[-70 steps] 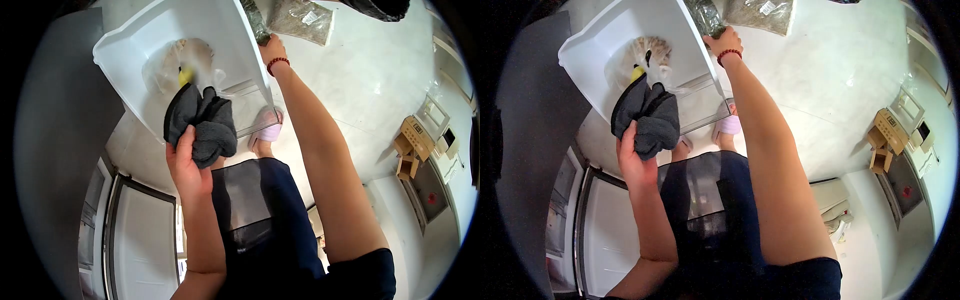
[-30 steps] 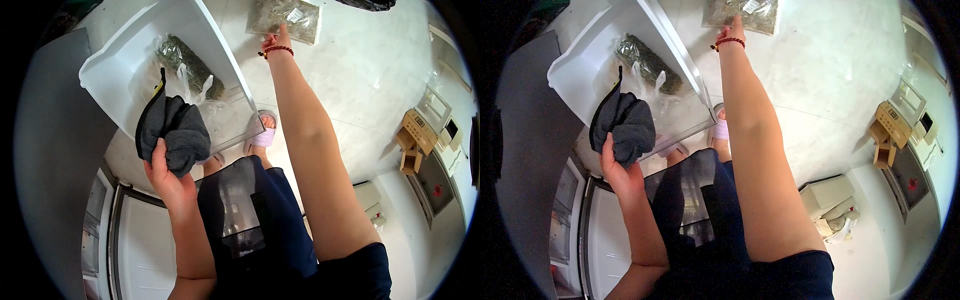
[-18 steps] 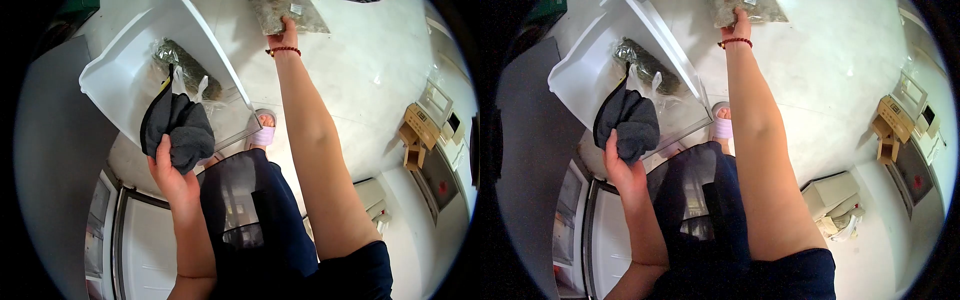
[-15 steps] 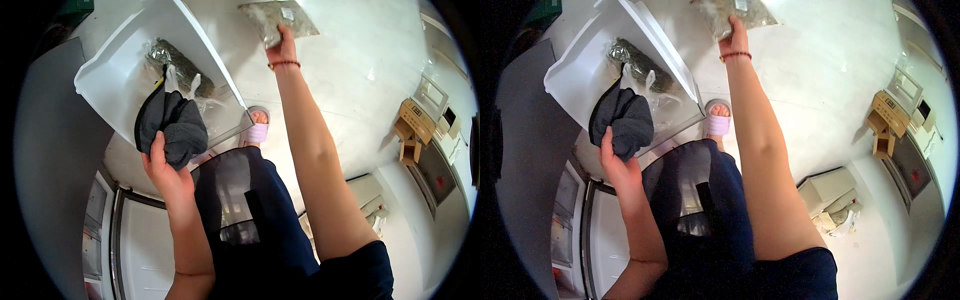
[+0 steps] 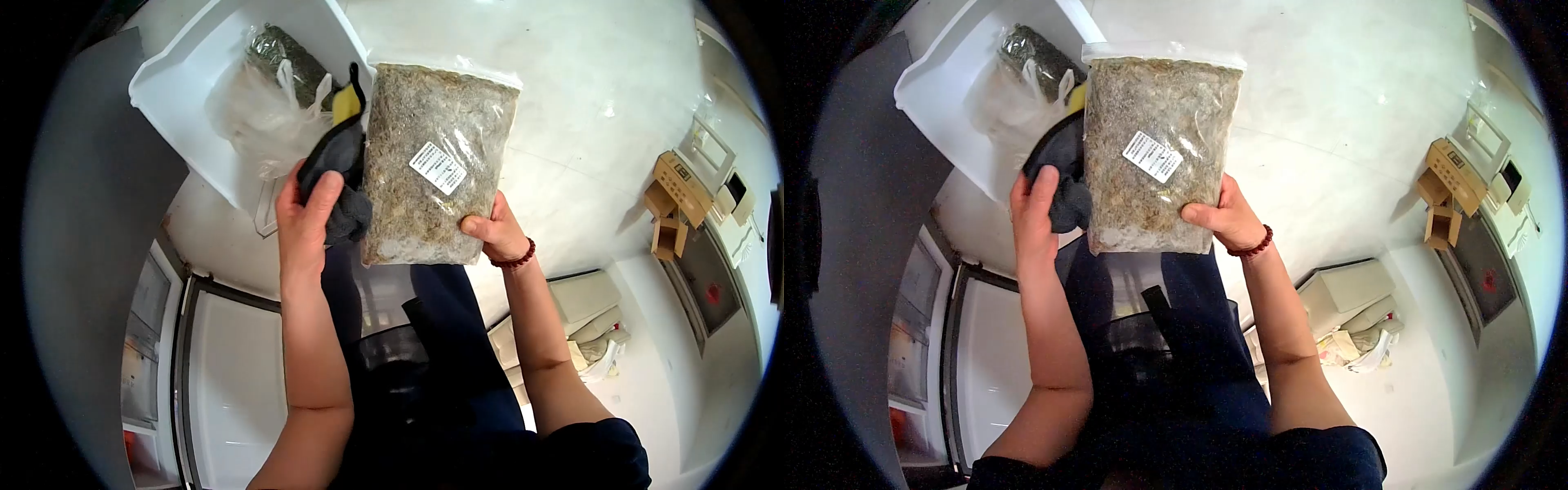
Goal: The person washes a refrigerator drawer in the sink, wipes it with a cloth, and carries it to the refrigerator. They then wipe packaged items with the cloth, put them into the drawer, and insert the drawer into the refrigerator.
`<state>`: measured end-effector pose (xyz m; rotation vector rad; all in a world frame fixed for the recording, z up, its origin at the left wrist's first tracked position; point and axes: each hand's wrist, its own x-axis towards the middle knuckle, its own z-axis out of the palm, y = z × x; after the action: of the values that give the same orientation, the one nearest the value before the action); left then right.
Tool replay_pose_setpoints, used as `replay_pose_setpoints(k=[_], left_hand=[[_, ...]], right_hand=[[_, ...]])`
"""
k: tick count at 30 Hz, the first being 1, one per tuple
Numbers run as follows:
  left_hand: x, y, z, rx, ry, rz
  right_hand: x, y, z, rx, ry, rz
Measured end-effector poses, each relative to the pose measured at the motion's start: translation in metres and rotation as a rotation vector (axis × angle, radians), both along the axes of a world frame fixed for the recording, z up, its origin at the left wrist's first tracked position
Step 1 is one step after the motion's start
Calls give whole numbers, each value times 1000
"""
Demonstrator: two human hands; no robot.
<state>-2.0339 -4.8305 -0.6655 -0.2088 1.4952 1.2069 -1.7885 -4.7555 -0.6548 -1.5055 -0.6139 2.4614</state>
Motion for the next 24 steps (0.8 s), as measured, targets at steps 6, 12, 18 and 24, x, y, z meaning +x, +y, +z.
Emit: replay_pose_setpoints(k=[6,12,18,24], left_hand=[[-4,-10,-3,93,-125,-323],[-4,-13,-3,93,-137,-306],[-1,-10,-6,114,-112,-296],[4,-12,-10,88,-87,-269]], right_hand=[[-5,13,4,21,48,223],[-12,18,10,79,46,287],[-16,21,13,115,27,297],[-27,20,18,185,-66,195]])
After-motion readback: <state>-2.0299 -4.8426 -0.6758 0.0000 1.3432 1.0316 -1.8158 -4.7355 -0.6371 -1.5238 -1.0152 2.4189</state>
